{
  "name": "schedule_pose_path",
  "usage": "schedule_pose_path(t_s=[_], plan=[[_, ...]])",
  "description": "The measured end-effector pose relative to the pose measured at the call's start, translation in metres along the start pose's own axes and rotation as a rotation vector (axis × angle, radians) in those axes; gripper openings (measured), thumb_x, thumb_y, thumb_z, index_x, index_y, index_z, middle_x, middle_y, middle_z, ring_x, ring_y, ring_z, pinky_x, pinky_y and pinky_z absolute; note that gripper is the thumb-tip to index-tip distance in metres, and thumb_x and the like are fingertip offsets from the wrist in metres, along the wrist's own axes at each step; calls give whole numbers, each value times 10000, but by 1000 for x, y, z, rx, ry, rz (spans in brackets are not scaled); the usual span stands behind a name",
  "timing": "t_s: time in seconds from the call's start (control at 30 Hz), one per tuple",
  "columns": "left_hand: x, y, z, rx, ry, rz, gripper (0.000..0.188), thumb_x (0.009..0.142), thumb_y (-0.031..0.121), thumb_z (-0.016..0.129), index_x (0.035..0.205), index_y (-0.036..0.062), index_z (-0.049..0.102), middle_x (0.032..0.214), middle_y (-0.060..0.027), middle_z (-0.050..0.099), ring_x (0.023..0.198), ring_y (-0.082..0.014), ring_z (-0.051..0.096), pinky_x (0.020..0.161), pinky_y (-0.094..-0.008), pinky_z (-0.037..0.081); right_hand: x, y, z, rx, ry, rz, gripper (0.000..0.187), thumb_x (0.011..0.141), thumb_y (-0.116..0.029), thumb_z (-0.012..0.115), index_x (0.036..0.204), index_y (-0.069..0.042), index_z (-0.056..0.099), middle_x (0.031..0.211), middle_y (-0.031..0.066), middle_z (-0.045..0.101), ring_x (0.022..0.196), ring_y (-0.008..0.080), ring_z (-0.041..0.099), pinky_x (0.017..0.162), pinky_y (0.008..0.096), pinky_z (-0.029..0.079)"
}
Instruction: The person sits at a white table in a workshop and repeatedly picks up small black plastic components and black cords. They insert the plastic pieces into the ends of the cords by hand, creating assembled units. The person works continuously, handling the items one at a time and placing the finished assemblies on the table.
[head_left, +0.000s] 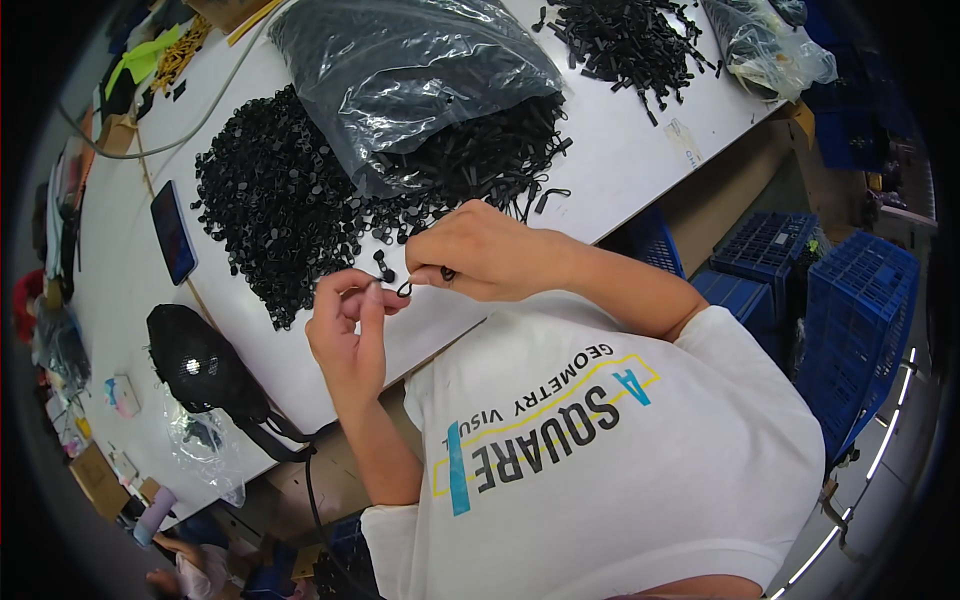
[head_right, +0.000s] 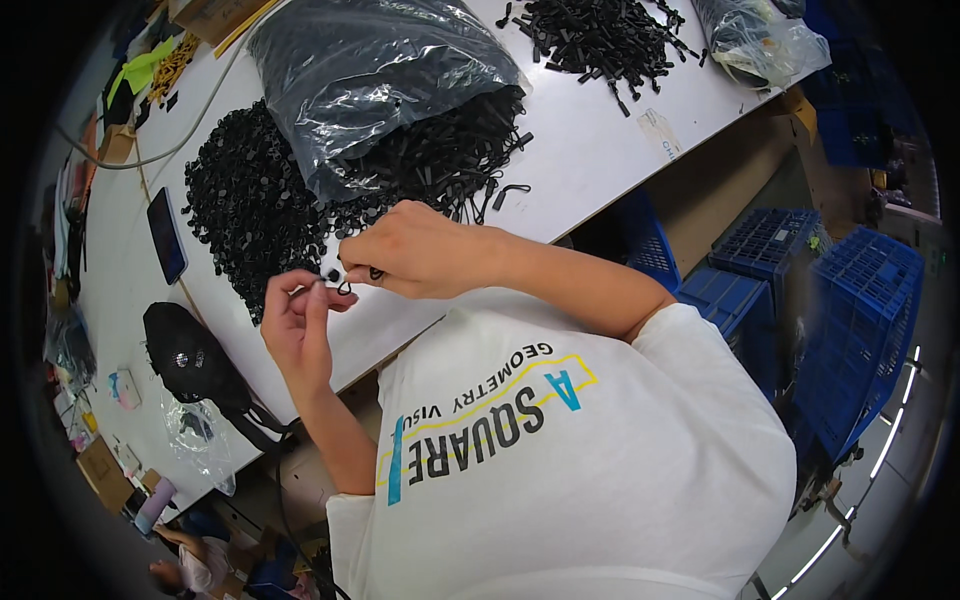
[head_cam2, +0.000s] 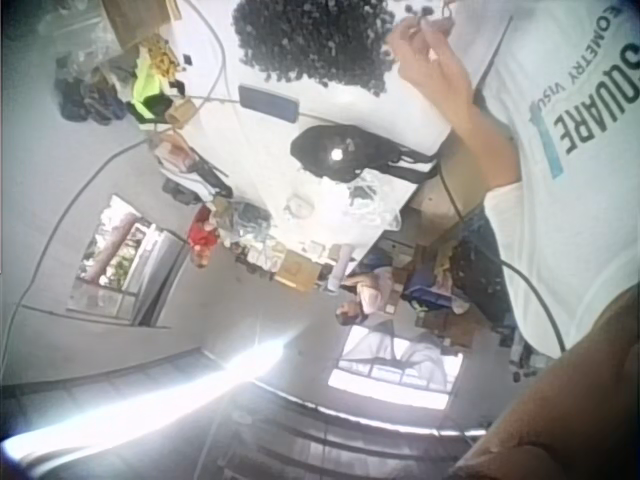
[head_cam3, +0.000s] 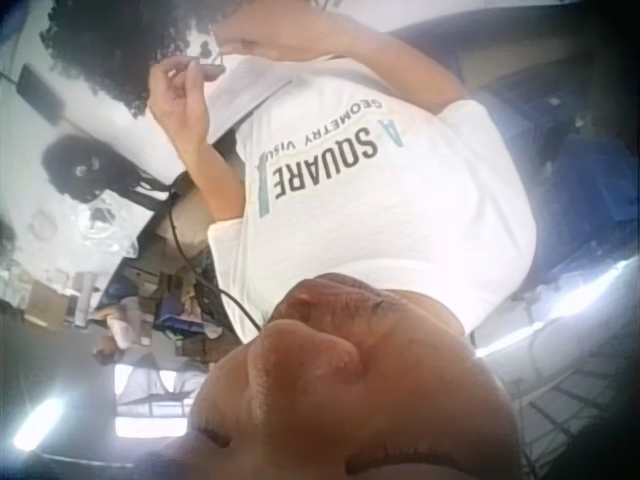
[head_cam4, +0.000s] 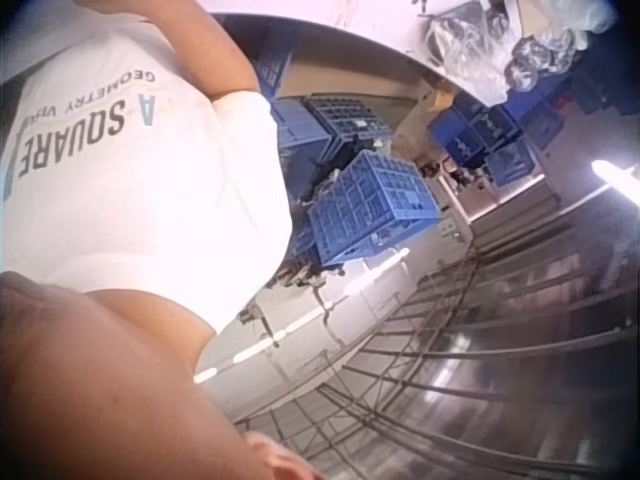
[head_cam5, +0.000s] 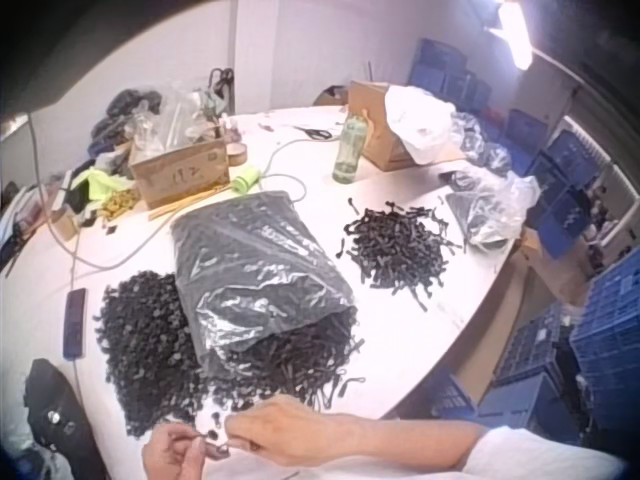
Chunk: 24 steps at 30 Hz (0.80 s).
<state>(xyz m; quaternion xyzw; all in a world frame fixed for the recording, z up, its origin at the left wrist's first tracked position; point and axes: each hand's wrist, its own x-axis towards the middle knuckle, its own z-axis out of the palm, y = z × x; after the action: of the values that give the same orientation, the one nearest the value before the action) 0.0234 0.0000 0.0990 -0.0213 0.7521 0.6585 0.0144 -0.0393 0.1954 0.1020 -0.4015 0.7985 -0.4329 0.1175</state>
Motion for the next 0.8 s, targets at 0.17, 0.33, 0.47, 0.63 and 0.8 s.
schedule_pose_path(t_s=[0.17,0.33,0.47,0.63,0.8], plan=[[-2,3,29,-32,159,-32,70,922,29,506,963,-27,498,639,-66,585,582,-98,582,549,-218,458,-3,4,24,-31,157,-100,98,789,-91,629,819,-50,546,665,57,530,610,258,554,548,367,424],[-2,-1,33,242,202,83,64,927,27,508,977,-13,504,658,-36,548,544,-60,492,508,-195,398,-3,6,31,-178,198,-180,107,755,-100,640,784,-49,550,670,42,493,589,235,531,538,353,430],[0,-1,27,245,142,52,69,930,29,510,988,-8,499,696,-23,539,544,-47,472,504,-185,390,3,3,35,-297,283,-252,125,720,-121,646,742,-56,541,669,31,484,582,208,523,522,349,427],[3,0,21,-11,122,-21,53,918,16,522,957,-14,502,717,-42,567,586,-66,525,524,-200,409,5,3,32,-362,260,-293,198,695,-191,681,682,-84,515,621,13,456,554,184,506,498,326,412],[2,-6,6,-32,81,-83,51,904,3,537,939,-15,503,750,-63,586,653,-91,575,589,-216,451,6,12,12,-363,255,-401,279,694,-249,725,630,-104,495,571,-8,429,508,169,475,478,306,399]])
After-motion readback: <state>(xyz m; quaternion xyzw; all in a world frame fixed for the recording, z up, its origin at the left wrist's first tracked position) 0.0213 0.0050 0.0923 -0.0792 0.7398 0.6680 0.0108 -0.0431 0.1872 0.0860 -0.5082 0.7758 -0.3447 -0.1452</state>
